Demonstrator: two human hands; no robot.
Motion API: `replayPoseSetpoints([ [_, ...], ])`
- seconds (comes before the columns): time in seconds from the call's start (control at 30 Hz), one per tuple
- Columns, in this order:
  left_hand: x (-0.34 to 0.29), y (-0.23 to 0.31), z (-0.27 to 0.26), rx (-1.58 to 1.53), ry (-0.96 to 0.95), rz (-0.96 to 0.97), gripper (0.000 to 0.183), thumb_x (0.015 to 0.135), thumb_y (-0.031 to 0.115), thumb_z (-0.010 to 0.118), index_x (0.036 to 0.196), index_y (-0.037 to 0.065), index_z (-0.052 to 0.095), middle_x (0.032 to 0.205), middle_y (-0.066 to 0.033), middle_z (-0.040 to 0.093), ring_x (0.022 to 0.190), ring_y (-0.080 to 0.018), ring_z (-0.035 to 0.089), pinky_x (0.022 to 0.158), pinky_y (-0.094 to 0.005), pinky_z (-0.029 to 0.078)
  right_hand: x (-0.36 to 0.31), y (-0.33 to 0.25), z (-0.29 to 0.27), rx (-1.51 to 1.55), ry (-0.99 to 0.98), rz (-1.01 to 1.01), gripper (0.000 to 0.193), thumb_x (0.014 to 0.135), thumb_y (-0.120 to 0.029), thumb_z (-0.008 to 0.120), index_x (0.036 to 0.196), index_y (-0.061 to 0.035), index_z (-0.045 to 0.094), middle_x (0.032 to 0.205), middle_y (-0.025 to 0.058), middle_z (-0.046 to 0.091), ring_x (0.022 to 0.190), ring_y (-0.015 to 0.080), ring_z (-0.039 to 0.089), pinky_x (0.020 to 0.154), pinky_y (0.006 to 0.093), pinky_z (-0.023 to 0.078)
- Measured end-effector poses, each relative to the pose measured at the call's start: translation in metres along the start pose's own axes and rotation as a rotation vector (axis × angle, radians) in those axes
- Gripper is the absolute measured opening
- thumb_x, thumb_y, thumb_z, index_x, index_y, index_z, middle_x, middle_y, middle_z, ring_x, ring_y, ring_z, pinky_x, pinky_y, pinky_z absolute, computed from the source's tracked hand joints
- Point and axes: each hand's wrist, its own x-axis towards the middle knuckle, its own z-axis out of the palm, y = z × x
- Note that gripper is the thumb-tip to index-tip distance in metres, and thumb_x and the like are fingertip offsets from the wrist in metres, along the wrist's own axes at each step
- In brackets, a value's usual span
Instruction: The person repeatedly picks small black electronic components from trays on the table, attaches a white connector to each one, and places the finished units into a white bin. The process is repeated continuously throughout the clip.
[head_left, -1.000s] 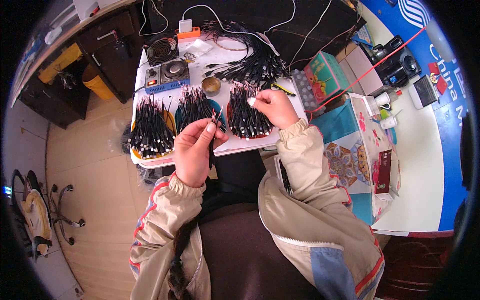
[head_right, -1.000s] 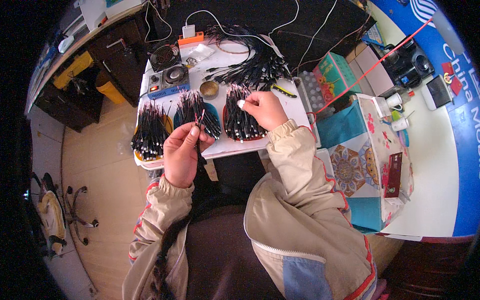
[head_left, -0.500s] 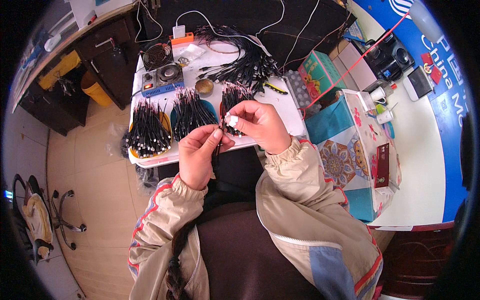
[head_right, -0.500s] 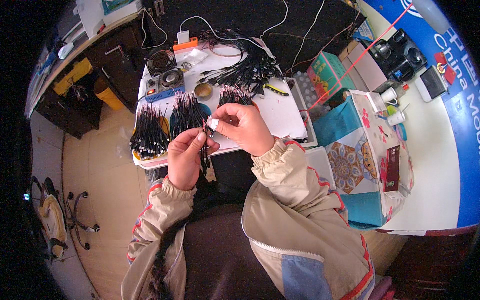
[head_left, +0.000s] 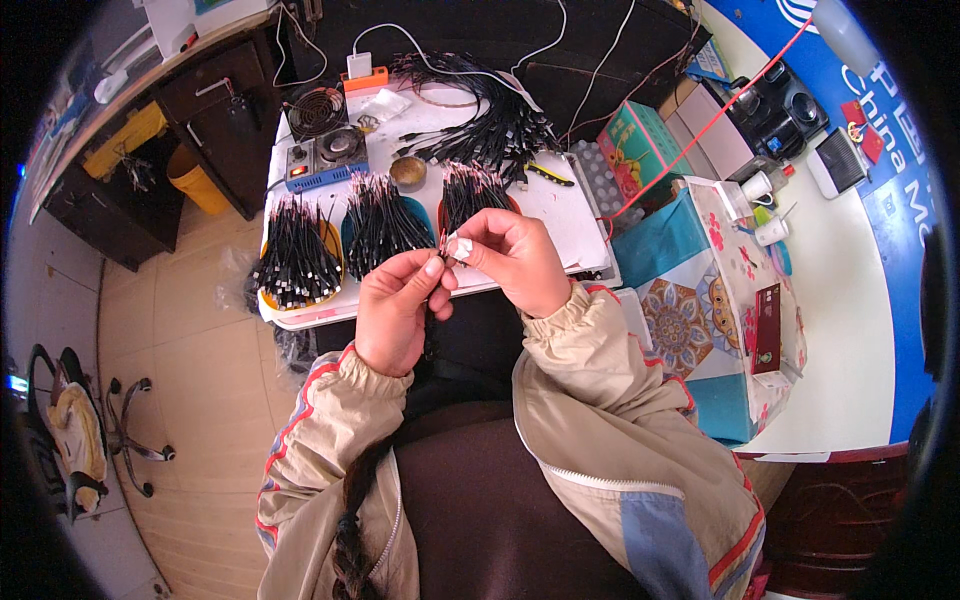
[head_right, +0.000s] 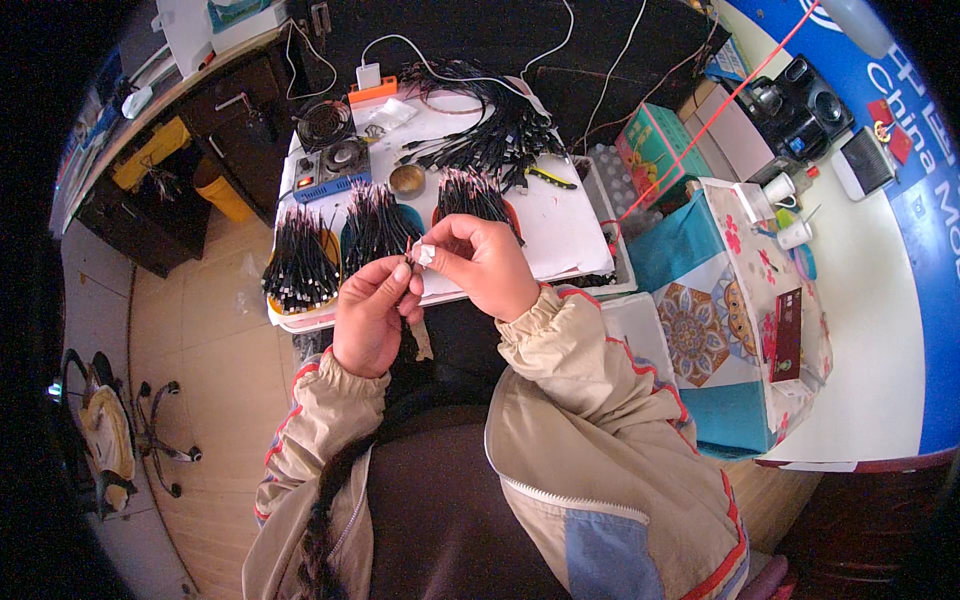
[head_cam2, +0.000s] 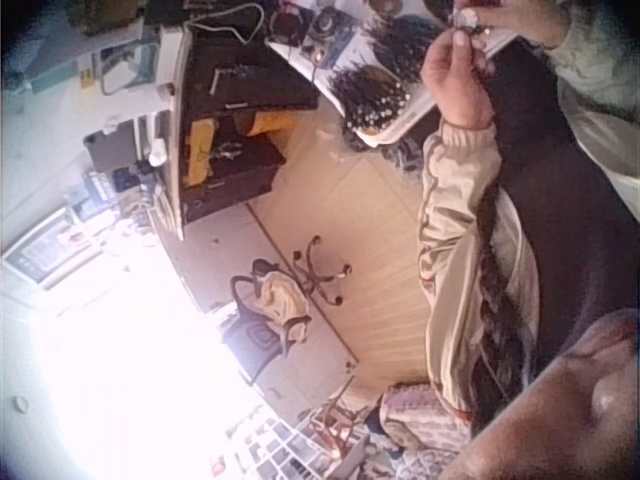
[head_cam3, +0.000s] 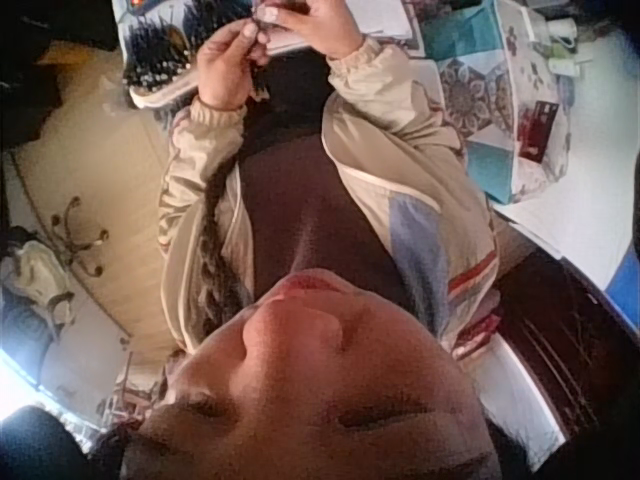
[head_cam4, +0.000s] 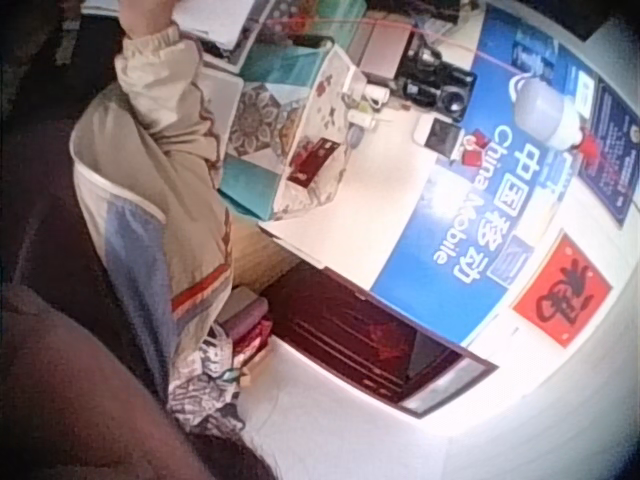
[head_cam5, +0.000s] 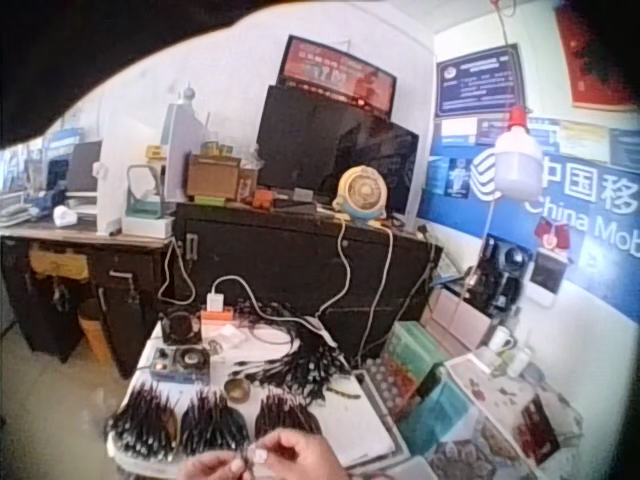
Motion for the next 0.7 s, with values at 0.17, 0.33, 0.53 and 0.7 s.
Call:
replayPoseSetpoints([
  [0.17,-0.001,-0.002,-0.003,-0.030,-0.049,-0.015,0.013,0.094,0.009,0.055,0.095,-0.001,0.063,0.078,-0.0045,0.063,0.053,-0.0049,0.039,0.046,-0.0194,0.026,-0.005,0.017,0.004,0.538,-0.024,0.174,0.009,0.090,-0.010,0.062,0.094,-0.0024,0.059,0.086,0.0015,0.064,0.075,0.0066,0.058,0.066,0.0194,0.046],
  [0.33,0.000,-0.003,-0.008,0.000,-0.079,-0.071,0.014,0.094,0.008,0.055,0.091,-0.002,0.064,0.075,-0.0054,0.063,0.052,-0.0050,0.038,0.046,-0.0195,0.026,-0.005,0.019,-0.007,0.521,-0.108,0.296,0.013,0.090,-0.010,0.061,0.101,-0.0051,0.056,0.092,0.0004,0.061,0.076,0.0067,0.058,0.066,0.0193,0.045],
  [0.53,0.001,0.000,-0.009,0.263,-0.142,-0.093,0.014,0.092,0.006,0.056,0.096,-0.005,0.065,0.075,-0.0084,0.065,0.053,-0.0062,0.040,0.048,-0.0204,0.031,0.009,0.012,-0.029,0.508,-0.399,0.453,0.024,0.088,-0.013,0.061,0.108,-0.0041,0.051,0.095,0.0046,0.060,0.083,0.0150,0.062,0.068,0.0238,0.047],
  [0.7,0.004,-0.003,-0.013,0.424,-0.186,-0.069,0.014,0.092,0.004,0.056,0.097,-0.006,0.065,0.075,-0.0081,0.065,0.054,-0.0059,0.043,0.049,-0.0198,0.034,0.010,0.031,-0.022,0.940,-0.508,0.662,0.025,0.088,-0.011,0.057,0.111,-0.0036,0.050,0.095,0.0115,0.059,0.085,0.0251,0.063,0.076,0.0319,0.049],
])
